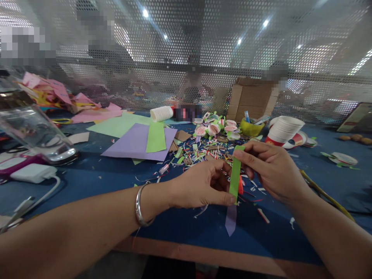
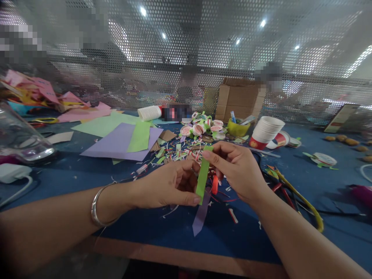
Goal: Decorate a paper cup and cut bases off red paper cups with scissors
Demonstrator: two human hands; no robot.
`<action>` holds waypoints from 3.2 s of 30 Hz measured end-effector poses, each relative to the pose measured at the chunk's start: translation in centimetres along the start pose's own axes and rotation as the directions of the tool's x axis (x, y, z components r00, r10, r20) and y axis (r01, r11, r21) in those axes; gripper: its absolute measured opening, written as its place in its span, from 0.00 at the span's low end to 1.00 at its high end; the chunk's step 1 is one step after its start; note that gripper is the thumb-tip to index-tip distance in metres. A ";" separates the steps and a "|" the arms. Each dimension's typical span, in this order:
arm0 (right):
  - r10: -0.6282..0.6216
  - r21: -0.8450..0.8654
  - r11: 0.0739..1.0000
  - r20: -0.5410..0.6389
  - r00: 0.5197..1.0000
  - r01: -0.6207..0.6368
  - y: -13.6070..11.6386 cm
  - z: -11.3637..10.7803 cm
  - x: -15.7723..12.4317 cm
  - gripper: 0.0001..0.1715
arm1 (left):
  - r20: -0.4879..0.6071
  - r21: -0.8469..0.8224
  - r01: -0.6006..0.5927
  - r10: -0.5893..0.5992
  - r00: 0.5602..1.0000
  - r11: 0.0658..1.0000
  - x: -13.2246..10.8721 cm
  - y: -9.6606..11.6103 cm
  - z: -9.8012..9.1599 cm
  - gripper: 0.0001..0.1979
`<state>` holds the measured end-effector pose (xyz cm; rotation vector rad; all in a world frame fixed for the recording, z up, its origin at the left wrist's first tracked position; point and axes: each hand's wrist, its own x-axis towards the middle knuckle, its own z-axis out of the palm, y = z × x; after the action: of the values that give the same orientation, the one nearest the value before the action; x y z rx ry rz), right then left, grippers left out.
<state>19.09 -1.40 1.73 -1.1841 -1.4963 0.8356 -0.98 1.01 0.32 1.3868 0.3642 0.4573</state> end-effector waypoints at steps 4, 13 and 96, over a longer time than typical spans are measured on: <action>-0.014 0.002 1.000 0.006 1.000 0.014 0.1 -0.1 0.0 0.16 | 0.014 0.029 -0.007 0.007 1.000 1.000 0.0 0.0 0.0 0.17; -0.008 -0.055 0.998 0.033 0.999 0.009 -0.4 0.2 -0.2 0.16 | -0.234 0.164 -0.039 0.077 0.969 0.986 0.7 0.6 0.7 0.11; -0.138 -0.252 0.950 0.197 0.971 0.186 -0.2 1.1 -0.5 0.05 | -0.558 0.019 -0.167 0.149 0.816 0.986 1.9 0.7 -1.3 0.07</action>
<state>18.02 -1.87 1.51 -1.1845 -1.8741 0.6534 -0.08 3.17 0.87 1.2364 0.7191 1.0141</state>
